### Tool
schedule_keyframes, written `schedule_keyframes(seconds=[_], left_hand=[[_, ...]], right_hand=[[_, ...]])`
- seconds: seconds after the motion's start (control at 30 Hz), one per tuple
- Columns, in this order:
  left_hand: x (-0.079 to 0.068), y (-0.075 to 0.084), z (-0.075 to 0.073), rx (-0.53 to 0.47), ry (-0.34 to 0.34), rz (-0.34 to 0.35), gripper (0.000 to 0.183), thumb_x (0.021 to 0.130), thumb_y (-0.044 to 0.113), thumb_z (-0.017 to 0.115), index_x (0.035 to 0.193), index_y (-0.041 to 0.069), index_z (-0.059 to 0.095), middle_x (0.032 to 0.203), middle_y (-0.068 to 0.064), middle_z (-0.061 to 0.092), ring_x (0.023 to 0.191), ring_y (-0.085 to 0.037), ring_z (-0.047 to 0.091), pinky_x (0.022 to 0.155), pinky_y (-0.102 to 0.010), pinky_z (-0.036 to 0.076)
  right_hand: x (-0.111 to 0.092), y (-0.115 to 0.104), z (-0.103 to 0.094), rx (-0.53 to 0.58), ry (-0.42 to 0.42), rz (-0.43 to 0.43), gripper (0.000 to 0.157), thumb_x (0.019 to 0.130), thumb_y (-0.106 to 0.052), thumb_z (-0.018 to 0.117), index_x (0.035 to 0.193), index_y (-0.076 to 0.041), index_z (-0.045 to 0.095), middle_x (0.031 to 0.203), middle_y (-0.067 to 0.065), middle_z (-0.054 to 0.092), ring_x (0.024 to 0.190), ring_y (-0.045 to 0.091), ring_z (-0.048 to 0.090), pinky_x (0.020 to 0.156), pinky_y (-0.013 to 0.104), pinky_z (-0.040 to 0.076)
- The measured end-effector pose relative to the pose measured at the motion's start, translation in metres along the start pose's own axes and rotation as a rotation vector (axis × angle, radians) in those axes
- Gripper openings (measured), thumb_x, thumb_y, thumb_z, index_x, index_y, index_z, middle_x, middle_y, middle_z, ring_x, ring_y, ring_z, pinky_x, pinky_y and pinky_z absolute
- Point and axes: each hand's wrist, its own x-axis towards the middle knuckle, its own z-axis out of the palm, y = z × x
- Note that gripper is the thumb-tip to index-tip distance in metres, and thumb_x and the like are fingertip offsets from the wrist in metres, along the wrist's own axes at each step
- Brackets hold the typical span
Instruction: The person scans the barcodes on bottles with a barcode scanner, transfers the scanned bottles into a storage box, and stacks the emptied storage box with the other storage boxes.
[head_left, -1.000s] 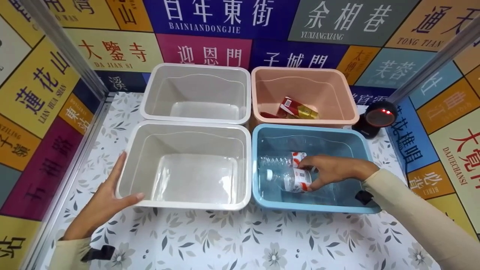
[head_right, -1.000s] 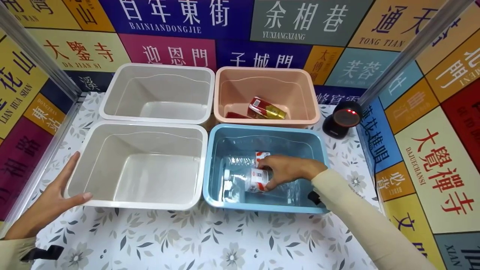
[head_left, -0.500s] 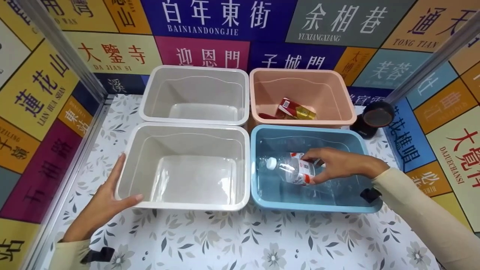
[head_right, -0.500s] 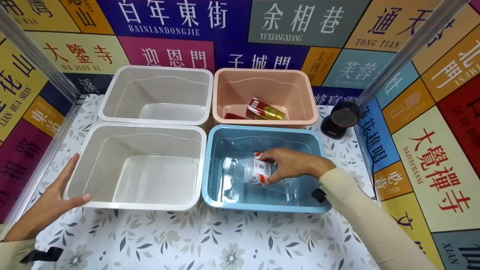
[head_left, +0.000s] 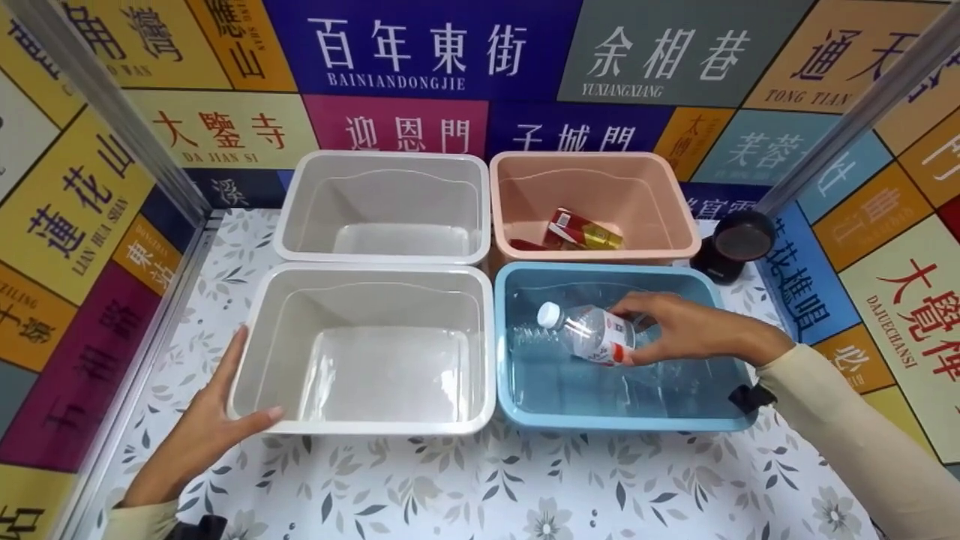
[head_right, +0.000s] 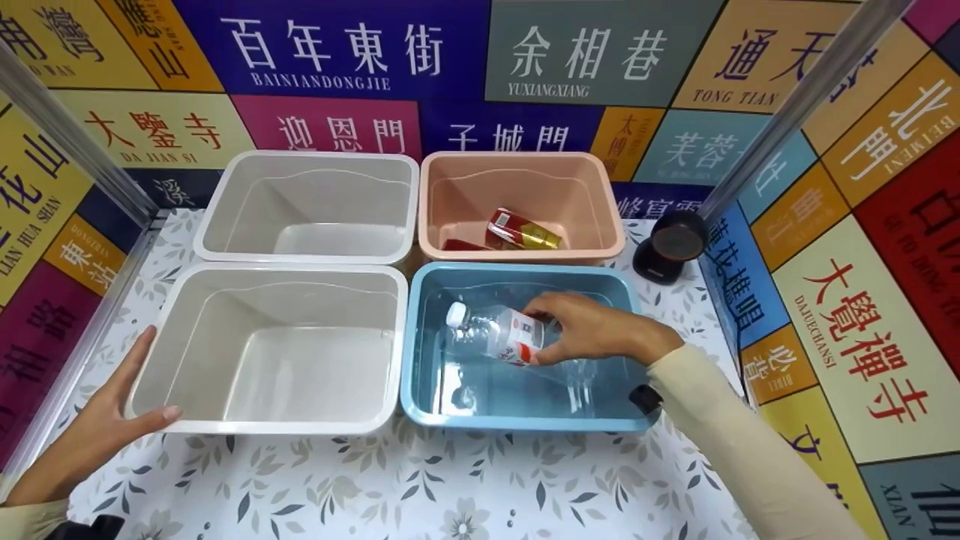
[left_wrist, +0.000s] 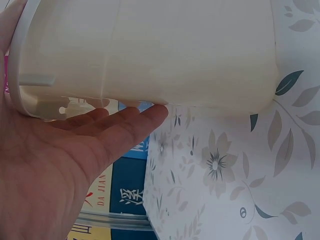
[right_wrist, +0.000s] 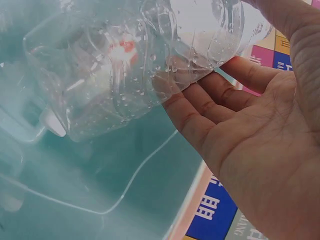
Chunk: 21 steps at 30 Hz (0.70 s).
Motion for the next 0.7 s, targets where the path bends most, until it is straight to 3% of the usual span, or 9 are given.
schedule_keyframes(seconds=[0.43,0.7], left_hand=[[-0.001,0.002,0.003,0.0,0.014,0.006,0.123,0.097,0.022,0.084,0.173,0.05,-0.008,0.185,-0.007,-0.006,0.161,-0.05,0.017,0.12,-0.083,0.022],[-0.004,0.003,0.004,-0.015,0.038,0.02,0.123,0.096,0.022,0.084,0.175,0.047,-0.006,0.185,-0.014,-0.001,0.153,-0.048,0.034,0.118,-0.074,0.034]], right_hand=[[-0.019,-0.007,-0.008,-0.046,0.159,-0.073,0.06,0.094,-0.037,0.09,0.144,-0.014,0.068,0.134,-0.004,0.069,0.115,0.016,0.067,0.102,0.048,0.061],[-0.026,-0.011,-0.013,-0.047,0.207,-0.058,0.063,0.095,-0.039,0.09,0.148,-0.017,0.066,0.14,-0.004,0.069,0.123,0.019,0.065,0.104,0.05,0.06]])
